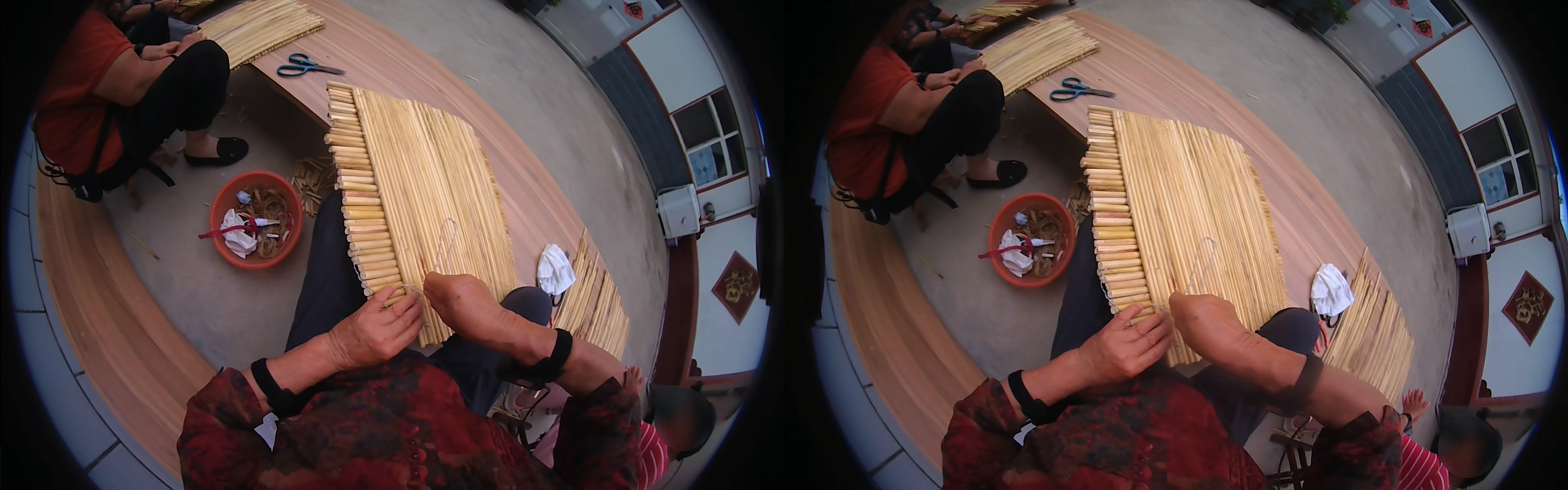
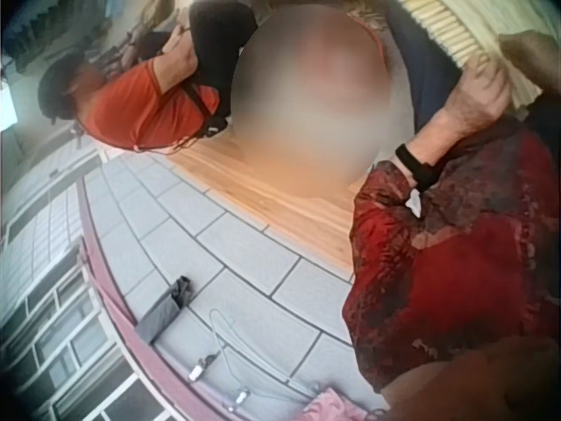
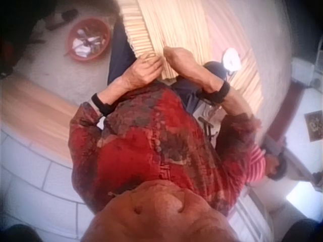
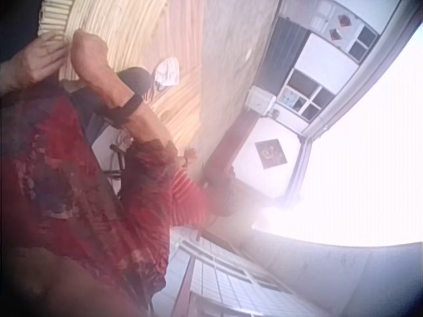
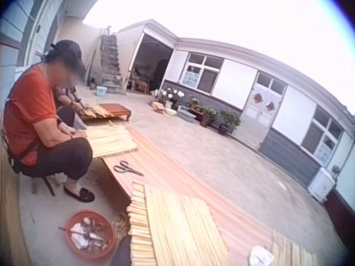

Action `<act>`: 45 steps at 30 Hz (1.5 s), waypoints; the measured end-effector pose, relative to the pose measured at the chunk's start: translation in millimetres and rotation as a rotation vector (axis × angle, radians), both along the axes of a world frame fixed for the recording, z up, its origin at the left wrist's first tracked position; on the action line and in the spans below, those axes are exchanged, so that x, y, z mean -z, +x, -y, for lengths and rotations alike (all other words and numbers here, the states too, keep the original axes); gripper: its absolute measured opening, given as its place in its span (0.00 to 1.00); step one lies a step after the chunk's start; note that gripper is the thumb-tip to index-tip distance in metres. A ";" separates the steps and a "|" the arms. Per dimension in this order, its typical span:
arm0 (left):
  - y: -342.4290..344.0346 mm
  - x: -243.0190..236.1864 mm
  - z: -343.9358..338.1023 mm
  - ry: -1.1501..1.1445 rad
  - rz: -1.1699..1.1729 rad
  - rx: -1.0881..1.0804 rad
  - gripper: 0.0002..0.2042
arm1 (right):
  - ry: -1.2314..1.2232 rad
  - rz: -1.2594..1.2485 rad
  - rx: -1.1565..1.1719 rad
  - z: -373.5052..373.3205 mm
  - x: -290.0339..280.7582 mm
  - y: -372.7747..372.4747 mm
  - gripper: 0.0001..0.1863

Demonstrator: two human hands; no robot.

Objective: The person constructs a mat by threading a string through several bamboo stalks, using a pair of shears to trim the string and their hands to weave and pull the cord tight.

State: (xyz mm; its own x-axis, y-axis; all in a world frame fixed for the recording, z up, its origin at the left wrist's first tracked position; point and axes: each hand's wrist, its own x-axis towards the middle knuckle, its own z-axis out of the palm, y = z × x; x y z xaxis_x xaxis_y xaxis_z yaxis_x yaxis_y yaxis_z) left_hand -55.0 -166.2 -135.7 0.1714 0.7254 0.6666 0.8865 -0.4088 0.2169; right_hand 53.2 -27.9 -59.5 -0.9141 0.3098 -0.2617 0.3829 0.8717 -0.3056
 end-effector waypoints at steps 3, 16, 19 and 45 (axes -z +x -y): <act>-0.2 2.0 -0.4 0.018 -0.020 0.008 0.12 | -0.029 -0.029 0.002 1.5 -3.6 5.2 0.03; -2.0 5.7 0.8 0.008 -0.054 0.011 0.10 | -0.424 0.223 0.397 -18.0 -30.0 15.2 0.15; -0.4 6.7 1.1 0.004 -0.052 0.021 0.10 | -0.222 0.279 0.280 -10.0 -32.7 25.1 0.14; -1.2 -0.5 -1.5 -0.040 -0.110 0.054 0.13 | -0.125 -0.182 0.070 -5.0 16.3 -1.0 0.07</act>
State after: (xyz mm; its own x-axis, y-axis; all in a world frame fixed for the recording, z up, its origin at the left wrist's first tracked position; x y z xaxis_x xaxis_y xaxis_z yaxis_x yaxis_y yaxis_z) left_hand -56.2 -164.7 -135.2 0.2814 0.7388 0.6124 0.8829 -0.4493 0.1363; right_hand 52.2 -22.9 -75.8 -0.9271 0.3497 -0.1351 0.3700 0.7959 -0.4793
